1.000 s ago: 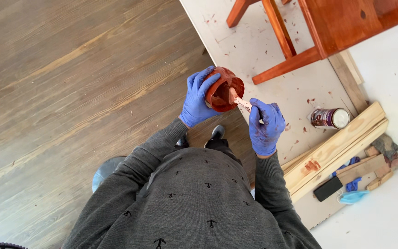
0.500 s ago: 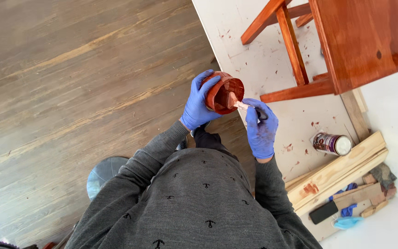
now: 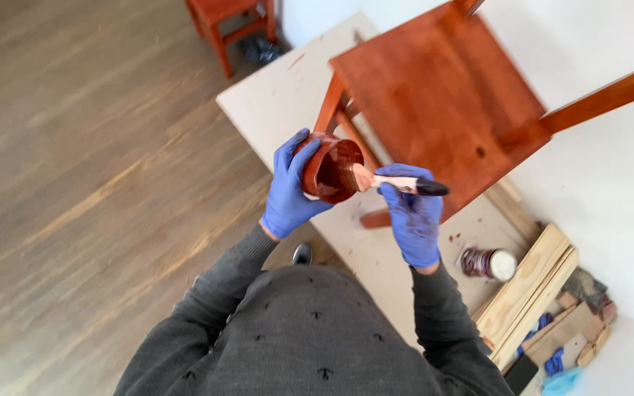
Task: The person stains a wooden chair by applying liquid from a small container with a brush, covering the legs and seat.
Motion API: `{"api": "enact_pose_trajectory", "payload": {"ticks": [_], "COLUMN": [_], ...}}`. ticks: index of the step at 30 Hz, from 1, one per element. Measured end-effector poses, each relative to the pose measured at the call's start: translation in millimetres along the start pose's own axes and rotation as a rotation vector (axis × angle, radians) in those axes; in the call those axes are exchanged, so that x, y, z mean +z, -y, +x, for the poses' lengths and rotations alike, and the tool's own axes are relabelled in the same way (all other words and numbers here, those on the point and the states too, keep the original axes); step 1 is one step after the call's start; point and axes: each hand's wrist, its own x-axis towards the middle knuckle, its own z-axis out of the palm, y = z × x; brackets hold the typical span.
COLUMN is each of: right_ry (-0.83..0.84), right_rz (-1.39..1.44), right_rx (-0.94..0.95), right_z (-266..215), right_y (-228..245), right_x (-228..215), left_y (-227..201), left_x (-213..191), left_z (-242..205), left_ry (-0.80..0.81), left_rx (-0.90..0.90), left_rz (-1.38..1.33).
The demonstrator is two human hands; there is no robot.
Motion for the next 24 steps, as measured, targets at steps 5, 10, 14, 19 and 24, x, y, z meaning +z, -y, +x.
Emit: {"api": "enact_pose_trajectory", "payload": {"ticks": [5, 10, 14, 19, 24], "right_ry": [-0.064, -0.076, 0.025, 0.129, 0.213], "right_rz": [0.037, 0.04, -0.042, -0.072, -0.212], "right_rx": [-0.157, -0.229, -0.071, 0.261, 0.4], "right_z": [105, 204, 252, 280, 317], "right_y": [39, 57, 31, 2, -25], "right_x": [-54, -101, -92, -46, -20], "left_y": [-8, 6, 28, 80, 117], "left_x": [4, -14, -28, -34, -55], "left_z": [85, 170, 214, 242, 278], "left_ry": [0.069, 0.057, 0.005, 0.054, 0.219], "left_rx": [0.021, 0.027, -0.011, -0.1, -0.159], "left_rz": [-0.028, -0.044, -0.16, -0.38, -0.434]}}
